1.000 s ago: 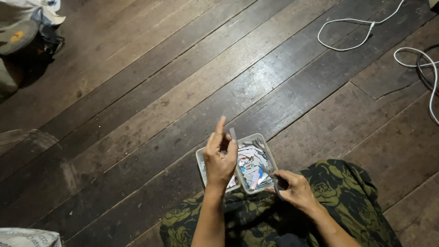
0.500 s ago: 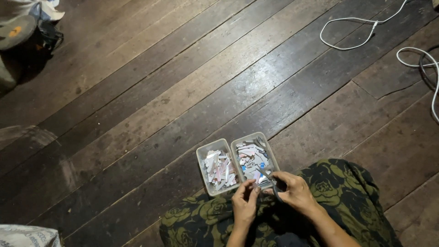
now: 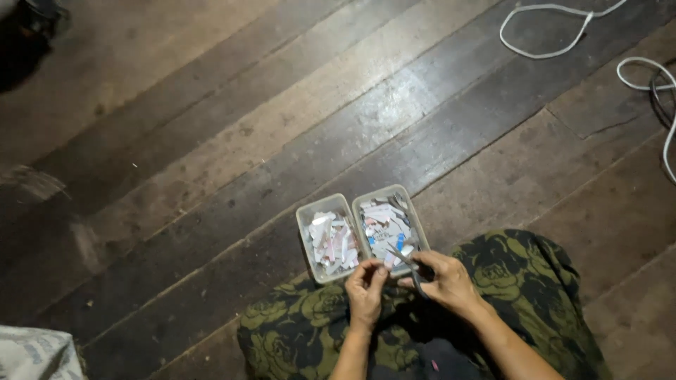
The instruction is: A person sitting on a cushion on a wooden floor uses scissors to cut small strips of paper into smaller pieces, moving them between plastic containers.
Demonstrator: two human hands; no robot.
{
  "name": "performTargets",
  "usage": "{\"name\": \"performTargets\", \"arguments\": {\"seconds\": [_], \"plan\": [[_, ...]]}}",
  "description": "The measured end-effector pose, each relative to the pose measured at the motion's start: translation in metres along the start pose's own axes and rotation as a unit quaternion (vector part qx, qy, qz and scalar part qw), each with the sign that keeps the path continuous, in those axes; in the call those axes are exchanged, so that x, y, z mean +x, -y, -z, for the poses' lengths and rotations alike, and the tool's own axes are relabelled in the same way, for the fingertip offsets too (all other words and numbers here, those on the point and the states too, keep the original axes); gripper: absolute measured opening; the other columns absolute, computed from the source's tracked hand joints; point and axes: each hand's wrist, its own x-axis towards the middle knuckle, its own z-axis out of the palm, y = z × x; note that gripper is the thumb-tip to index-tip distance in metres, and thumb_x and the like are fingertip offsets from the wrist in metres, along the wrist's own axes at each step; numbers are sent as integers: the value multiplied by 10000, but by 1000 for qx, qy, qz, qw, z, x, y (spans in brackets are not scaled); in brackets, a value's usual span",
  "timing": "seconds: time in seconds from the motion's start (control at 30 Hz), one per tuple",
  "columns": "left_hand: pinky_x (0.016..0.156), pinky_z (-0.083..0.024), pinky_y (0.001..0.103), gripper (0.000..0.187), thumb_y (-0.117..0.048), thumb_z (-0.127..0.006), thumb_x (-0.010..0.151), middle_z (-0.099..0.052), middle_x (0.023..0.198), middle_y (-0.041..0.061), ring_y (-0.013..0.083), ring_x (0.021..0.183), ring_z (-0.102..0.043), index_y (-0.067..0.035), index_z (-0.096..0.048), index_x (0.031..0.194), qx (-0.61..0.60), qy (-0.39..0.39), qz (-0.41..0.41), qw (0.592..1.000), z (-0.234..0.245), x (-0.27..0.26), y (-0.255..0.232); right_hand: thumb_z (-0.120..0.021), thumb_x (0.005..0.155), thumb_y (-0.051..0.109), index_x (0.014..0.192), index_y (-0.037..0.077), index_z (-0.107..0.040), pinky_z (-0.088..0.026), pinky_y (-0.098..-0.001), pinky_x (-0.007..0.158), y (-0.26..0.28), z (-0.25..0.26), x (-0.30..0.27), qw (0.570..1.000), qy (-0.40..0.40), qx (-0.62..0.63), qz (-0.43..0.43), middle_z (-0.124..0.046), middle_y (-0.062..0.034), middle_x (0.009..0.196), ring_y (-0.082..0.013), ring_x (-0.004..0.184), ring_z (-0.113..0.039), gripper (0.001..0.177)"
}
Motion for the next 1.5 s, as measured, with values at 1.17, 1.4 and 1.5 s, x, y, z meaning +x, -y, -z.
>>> {"name": "performTargets", "arguments": {"seconds": [1.17, 1.4, 1.5], "plan": [[715, -604, 406, 79, 23, -774, 841, -732, 741, 156, 162, 754, -663, 18, -756, 918, 38, 28, 39, 998, -10, 3, -9, -819, 745, 517, 1069, 174, -700, -497, -389, 710, 31, 14, 11, 989, 16, -128, 71, -517, -47, 710, -274, 681, -610, 487], [699, -605, 417, 65, -4, -766, 859, -730, 745, 161, 182, 758, -687, 14, -754, 919, 46, 36, 26, 998, -9, 4, -10, -788, 782, 545, 1041, 179, -690, -486, -376, 701, 26, 12, 8, 987, 25, -141, 73, -512, -33, 712, -260, 684, -609, 458], [701, -593, 402, 63, 16, -768, 847, -717, 741, 154, 167, 760, -658, 20, -751, 908, 40, 35, 29, 998, -9, 4, -9, -800, 777, 534, 1031, 187, -688, -494, -379, 703, 24, 11, 7, 989, 34, -131, 62, -514, -32, 711, -264, 676, -613, 444]]}}
